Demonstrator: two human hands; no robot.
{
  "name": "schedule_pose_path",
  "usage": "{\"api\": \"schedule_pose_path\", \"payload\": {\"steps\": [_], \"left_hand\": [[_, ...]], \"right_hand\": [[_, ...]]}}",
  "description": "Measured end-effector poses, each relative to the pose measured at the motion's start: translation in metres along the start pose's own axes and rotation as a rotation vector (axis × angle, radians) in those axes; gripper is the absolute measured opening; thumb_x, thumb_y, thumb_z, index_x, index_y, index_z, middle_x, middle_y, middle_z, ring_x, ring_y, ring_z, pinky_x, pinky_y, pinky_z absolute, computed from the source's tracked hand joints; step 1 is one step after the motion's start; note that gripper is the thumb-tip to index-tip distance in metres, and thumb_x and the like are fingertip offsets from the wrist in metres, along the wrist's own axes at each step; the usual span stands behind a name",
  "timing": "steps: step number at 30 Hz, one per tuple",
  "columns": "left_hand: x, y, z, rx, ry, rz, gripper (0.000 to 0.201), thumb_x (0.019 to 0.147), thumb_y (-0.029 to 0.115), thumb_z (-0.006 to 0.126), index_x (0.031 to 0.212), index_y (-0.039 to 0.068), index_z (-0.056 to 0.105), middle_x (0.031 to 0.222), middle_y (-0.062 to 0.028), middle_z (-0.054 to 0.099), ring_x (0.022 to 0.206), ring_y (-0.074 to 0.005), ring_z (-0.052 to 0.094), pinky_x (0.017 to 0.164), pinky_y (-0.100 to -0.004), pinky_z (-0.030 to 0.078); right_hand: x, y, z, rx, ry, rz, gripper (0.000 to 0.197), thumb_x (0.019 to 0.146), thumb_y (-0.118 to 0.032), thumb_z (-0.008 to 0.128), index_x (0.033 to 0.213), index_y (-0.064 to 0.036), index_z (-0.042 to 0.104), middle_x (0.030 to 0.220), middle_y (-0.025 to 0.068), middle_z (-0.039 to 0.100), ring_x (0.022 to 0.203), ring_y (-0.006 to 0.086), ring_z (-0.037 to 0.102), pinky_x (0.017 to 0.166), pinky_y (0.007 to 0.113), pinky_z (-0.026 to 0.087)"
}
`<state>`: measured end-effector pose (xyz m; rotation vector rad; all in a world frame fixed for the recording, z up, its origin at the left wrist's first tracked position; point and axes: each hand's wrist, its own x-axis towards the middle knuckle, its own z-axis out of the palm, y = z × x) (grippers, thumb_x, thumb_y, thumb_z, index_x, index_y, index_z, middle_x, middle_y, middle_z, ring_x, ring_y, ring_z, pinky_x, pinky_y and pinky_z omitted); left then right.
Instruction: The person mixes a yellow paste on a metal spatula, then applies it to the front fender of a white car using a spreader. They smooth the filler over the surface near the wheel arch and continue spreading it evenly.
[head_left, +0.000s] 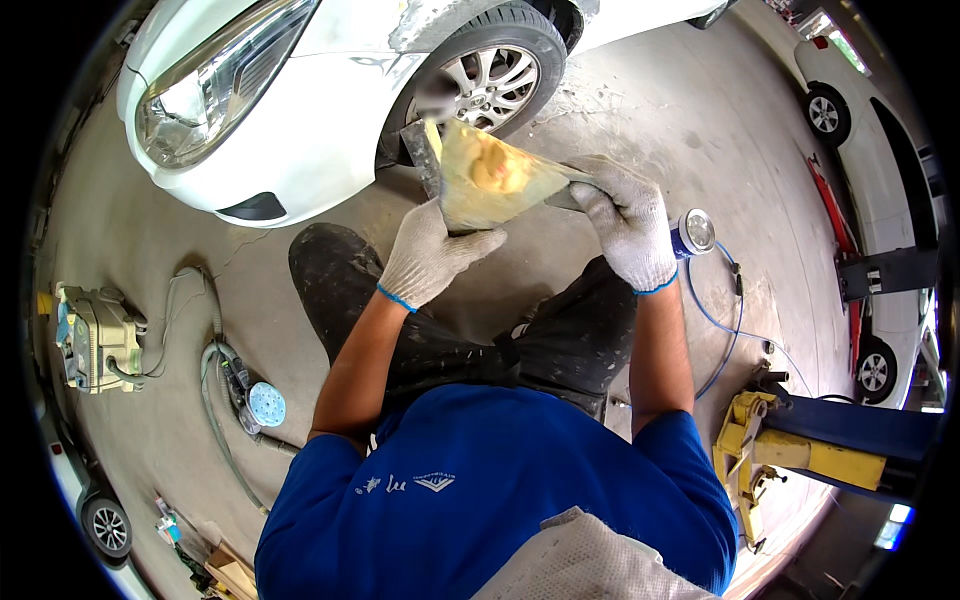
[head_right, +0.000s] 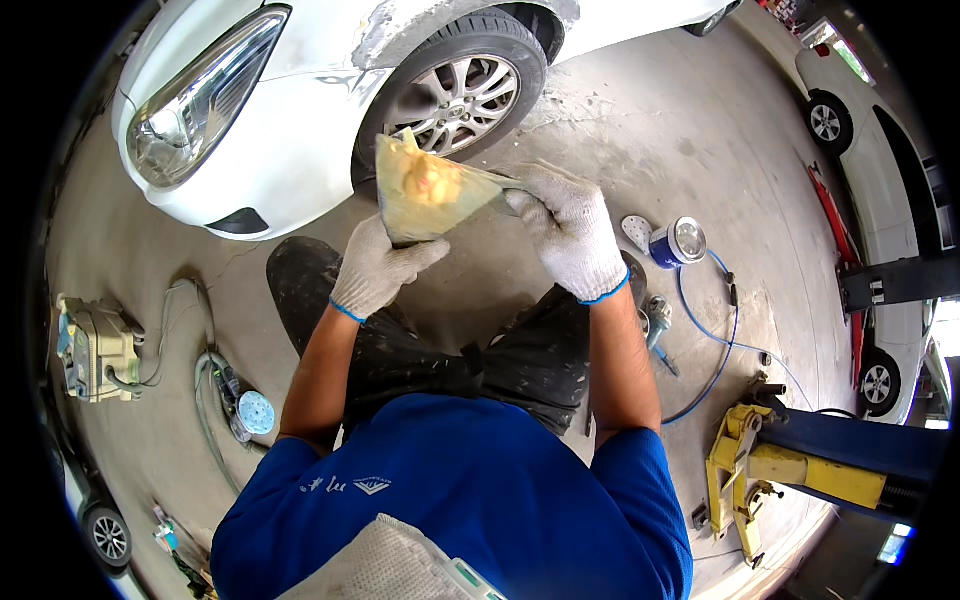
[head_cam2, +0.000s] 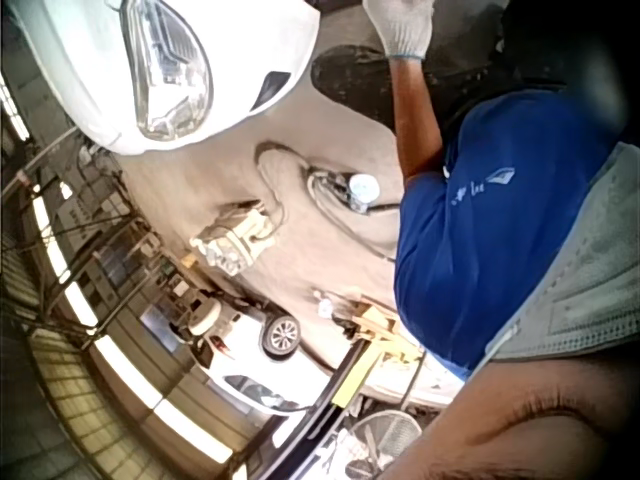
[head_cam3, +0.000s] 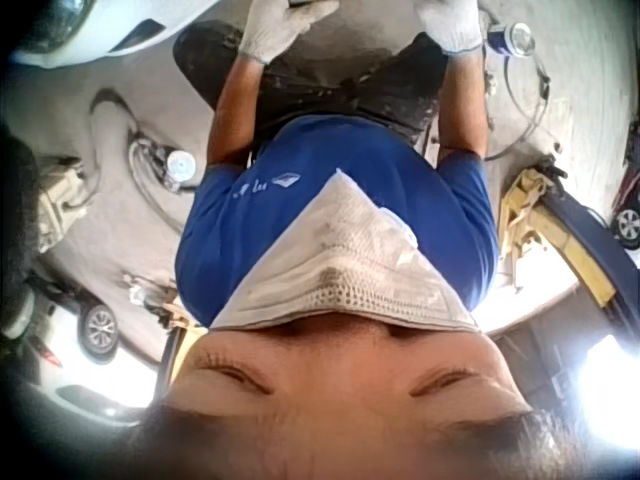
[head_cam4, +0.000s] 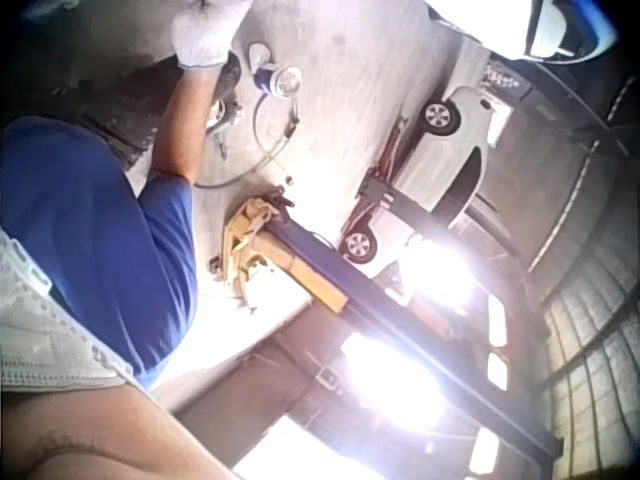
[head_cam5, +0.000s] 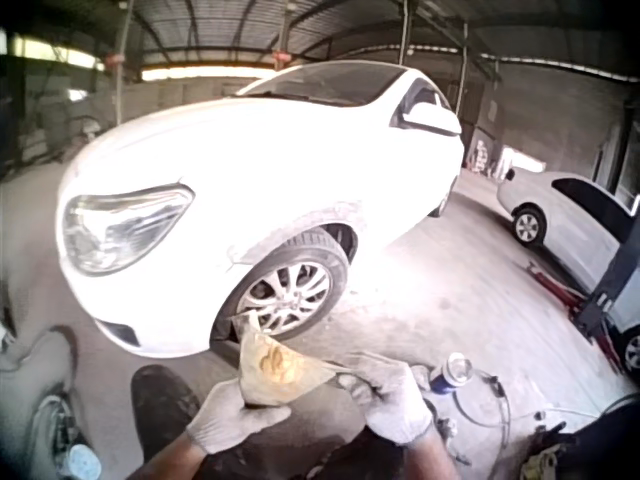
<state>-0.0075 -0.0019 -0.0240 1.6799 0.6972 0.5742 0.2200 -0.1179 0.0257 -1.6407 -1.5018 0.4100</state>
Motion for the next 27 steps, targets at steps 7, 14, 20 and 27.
{"api": "schedule_pose_path", "payload": {"steps": [7, 14, 20, 27], "left_hand": [[-0.002, -0.003, 0.004, -0.145, -0.061, -0.172, 0.024, 0.087, 0.014, 0.081, 0.105, 0.001, 0.072, 0.072, -0.0003, 0.065, 0.053, -0.0075, 0.054, 0.051, -0.0267, 0.044], [-0.002, -0.001, 0.001, -0.019, -0.068, -0.197, 0.027, 0.087, 0.019, 0.083, 0.105, 0.001, 0.072, 0.068, -0.0005, 0.063, 0.053, -0.0081, 0.054, 0.05, -0.0273, 0.044], [0.009, 0.003, -0.015, -0.203, 0.006, -0.235, 0.035, 0.086, 0.023, 0.084, 0.105, -0.001, 0.069, 0.069, -0.0048, 0.066, 0.053, -0.0098, 0.059, 0.046, -0.0262, 0.046], [-0.003, -0.012, 0.01, -0.044, -0.236, -0.058, 0.025, 0.078, 0.009, 0.074, 0.098, -0.002, 0.066, 0.068, -0.006, 0.063, 0.047, -0.013, 0.057, 0.04, -0.0297, 0.045]], "right_hand": [[0.001, -0.005, 0.003, 0.324, 0.299, 0.005, 0.027, 0.097, 0.001, 0.064, 0.123, 0.0011, 0.071, 0.101, 0.0022, 0.072, 0.088, 0.0102, 0.061, 0.081, 0.027, 0.053], [-0.002, -0.007, 0.0, 0.027, 0.077, -0.176, 0.026, 0.09, 0.004, 0.065, 0.115, 0.0037, 0.07, 0.099, 0.0211, 0.066, 0.083, 0.0349, 0.066, 0.079, 0.035, 0.054], [-0.007, 0.011, -0.007, 0.095, 0.029, 0.058, 0.025, 0.097, -0.001, 0.064, 0.122, -0.0001, 0.069, 0.096, 0.0084, 0.07, 0.085, 0.0163, 0.064, 0.079, 0.032, 0.054], [-0.006, 0.019, 0.01, 0.714, 0.284, 0.11, 0.039, 0.103, -0.011, 0.067, 0.137, 0.0064, 0.06, 0.121, 0.0077, 0.07, 0.111, 0.0128, 0.063, 0.099, 0.029, 0.051]]}}
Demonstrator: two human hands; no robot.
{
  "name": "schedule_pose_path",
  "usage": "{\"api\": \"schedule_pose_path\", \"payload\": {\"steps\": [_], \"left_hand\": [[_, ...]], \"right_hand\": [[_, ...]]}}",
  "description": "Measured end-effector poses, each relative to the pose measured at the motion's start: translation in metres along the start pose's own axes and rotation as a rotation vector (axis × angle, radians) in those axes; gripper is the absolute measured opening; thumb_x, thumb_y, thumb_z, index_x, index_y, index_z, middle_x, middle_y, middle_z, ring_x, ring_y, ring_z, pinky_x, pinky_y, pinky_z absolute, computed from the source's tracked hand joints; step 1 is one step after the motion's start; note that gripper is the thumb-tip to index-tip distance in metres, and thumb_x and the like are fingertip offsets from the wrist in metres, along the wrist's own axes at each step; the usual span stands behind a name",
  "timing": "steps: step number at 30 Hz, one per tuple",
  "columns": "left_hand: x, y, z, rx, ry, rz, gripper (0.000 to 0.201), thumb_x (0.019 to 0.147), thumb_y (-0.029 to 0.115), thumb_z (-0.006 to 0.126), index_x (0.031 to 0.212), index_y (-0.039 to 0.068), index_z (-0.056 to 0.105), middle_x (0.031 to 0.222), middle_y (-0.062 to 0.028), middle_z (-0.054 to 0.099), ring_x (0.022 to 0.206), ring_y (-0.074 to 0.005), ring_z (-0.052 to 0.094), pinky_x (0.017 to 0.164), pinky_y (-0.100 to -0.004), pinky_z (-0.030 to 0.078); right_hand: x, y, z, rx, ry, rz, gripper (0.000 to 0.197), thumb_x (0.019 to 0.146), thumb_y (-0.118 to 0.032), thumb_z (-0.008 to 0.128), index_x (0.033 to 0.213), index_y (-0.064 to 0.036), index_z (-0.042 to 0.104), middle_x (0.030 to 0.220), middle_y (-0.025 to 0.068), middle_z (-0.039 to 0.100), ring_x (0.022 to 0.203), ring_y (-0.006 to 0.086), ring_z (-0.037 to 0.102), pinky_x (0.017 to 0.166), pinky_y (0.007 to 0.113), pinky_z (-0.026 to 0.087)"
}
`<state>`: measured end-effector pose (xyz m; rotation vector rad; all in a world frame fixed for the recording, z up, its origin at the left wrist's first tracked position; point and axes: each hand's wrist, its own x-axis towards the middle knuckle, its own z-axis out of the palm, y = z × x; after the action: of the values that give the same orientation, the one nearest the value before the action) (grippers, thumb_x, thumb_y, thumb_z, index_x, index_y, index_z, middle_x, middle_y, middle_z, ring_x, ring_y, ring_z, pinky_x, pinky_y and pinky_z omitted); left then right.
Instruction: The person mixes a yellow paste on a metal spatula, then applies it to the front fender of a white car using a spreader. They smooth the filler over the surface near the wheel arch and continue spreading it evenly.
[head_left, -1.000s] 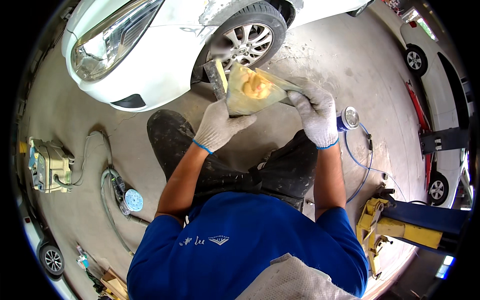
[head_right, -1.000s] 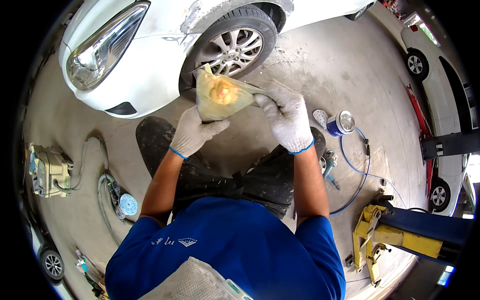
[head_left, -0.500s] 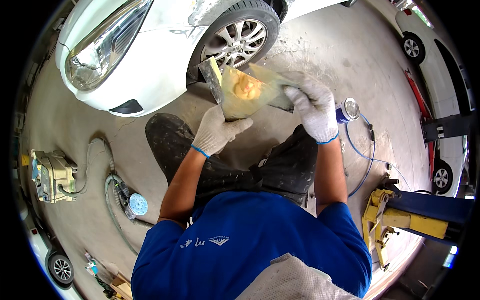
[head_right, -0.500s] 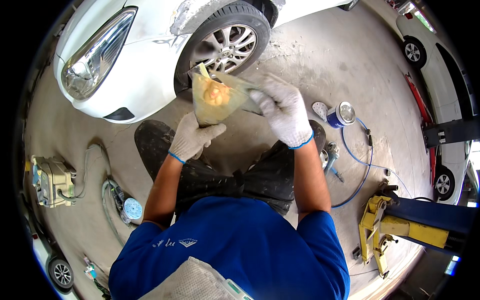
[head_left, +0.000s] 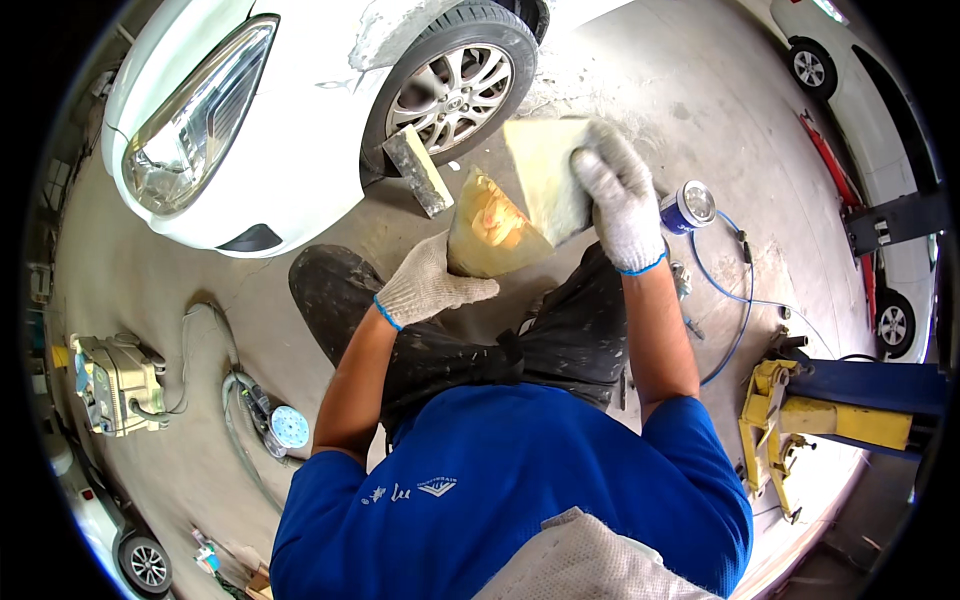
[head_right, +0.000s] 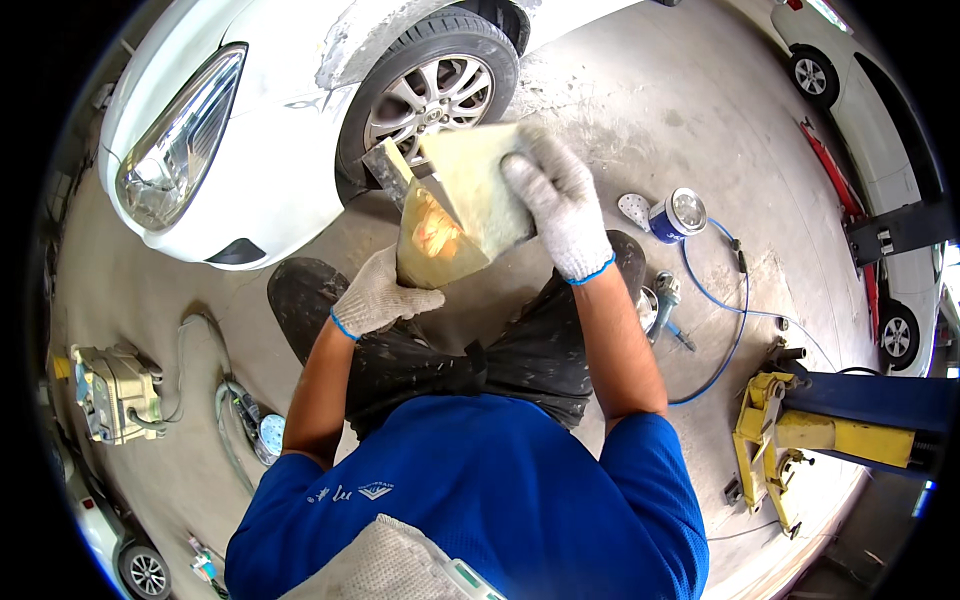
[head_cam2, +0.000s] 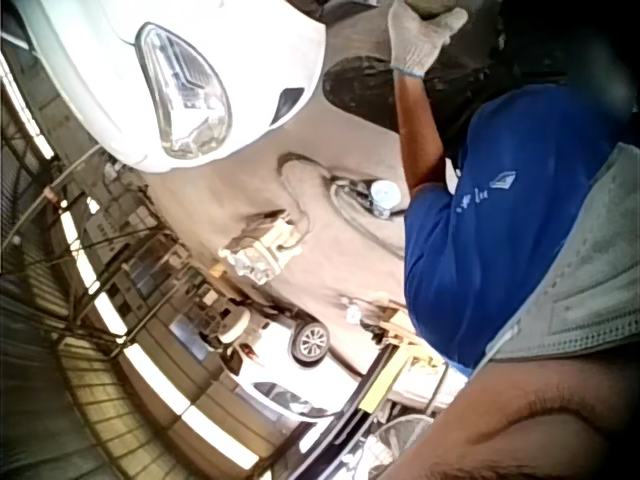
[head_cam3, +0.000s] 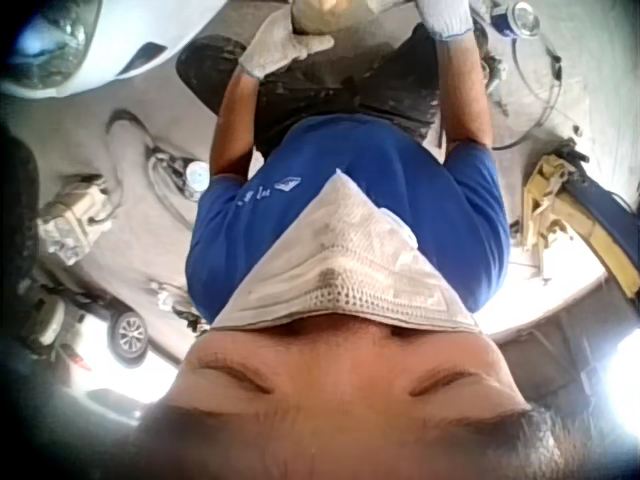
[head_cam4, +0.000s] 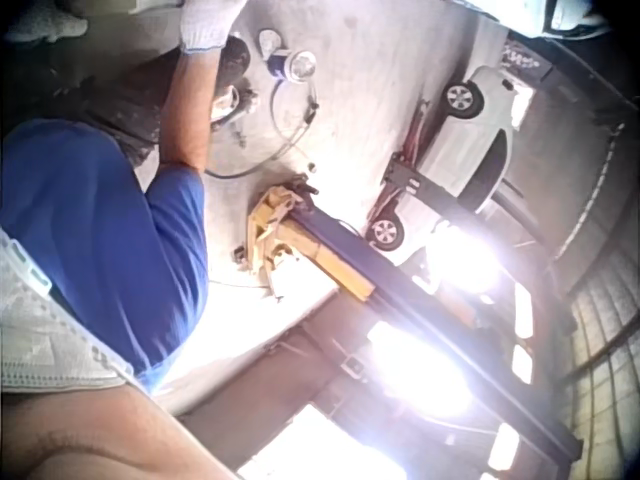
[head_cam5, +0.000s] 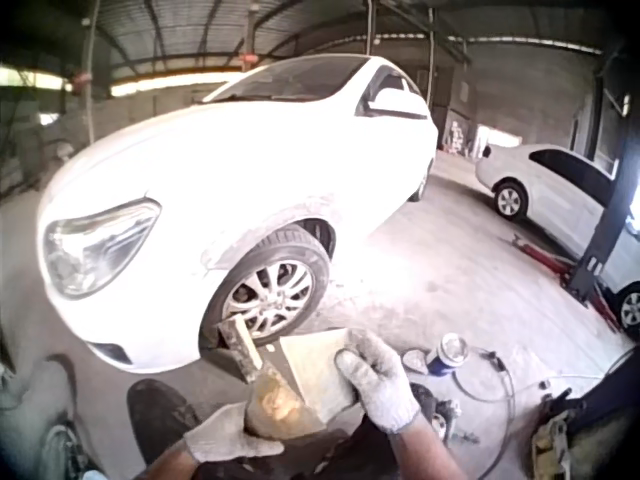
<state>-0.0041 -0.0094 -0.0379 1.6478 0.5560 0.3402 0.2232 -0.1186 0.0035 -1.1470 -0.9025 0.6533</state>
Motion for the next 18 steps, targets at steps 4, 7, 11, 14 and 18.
{"api": "schedule_pose_path", "payload": {"steps": [4, 7, 11, 14, 18], "left_hand": [[-0.004, 0.008, -0.017, -0.314, 0.012, -0.206, 0.012, 0.075, 0.001, 0.069, 0.071, 0.003, 0.058, 0.055, -0.0052, 0.056, 0.044, -0.0128, 0.057, 0.04, -0.0283, 0.042], [0.0, 0.019, -0.001, -0.083, 0.033, -0.033, 0.011, 0.076, 0.002, 0.07, 0.078, 0.002, 0.059, 0.06, -0.0063, 0.058, 0.046, -0.0132, 0.058, 0.042, -0.0282, 0.044], [0.002, 0.009, -0.012, -0.153, -0.03, -0.142, 0.037, 0.075, 0.004, 0.078, 0.107, -0.002, 0.062, 0.076, -0.0075, 0.066, 0.058, -0.0123, 0.062, 0.051, -0.028, 0.05], [0.004, 0.0, -0.018, -0.188, -0.07, -0.103, 0.057, 0.073, 0.009, 0.082, 0.126, -0.001, 0.062, 0.094, -0.011, 0.07, 0.071, -0.0148, 0.067, 0.061, -0.0286, 0.055], [0.017, 0.004, 0.008, 0.319, -0.085, 0.177, 0.064, 0.076, 0.024, 0.09, 0.126, -0.004, 0.059, 0.095, -0.0091, 0.074, 0.078, -0.0214, 0.072, 0.071, -0.0333, 0.06]], "right_hand": [[-0.01, 0.007, -0.011, -0.224, -0.129, 0.171, 0.048, 0.1, -0.013, 0.072, 0.141, 0.0056, 0.058, 0.128, 0.0112, 0.069, 0.116, 0.0159, 0.063, 0.103, 0.031, 0.051], [-0.009, 0.014, -0.004, 0.109, 0.074, 0.157, 0.052, 0.099, -0.014, 0.073, 0.144, 0.0045, 0.056, 0.128, 0.0121, 0.07, 0.117, 0.0173, 0.063, 0.104, 0.033, 0.051], [-0.01, 0.018, -0.012, -0.219, -0.107, 0.159, 0.046, 0.099, -0.012, 0.072, 0.139, 0.0049, 0.061, 0.128, 0.0102, 0.07, 0.116, 0.0156, 0.063, 0.103, 0.032, 0.051], [-0.012, 0.014, -0.006, -0.127, -0.065, 0.261, 0.046, 0.099, -0.018, 0.074, 0.137, 0.005, 0.062, 0.125, 0.0094, 0.07, 0.112, 0.0149, 0.064, 0.1, 0.031, 0.052], [-0.014, 0.02, 0.01, 0.058, -0.075, 0.337, 0.063, 0.097, -0.037, 0.076, 0.141, 0.0053, 0.059, 0.128, 0.012, 0.069, 0.117, 0.0185, 0.064, 0.1, 0.032, 0.051]]}}
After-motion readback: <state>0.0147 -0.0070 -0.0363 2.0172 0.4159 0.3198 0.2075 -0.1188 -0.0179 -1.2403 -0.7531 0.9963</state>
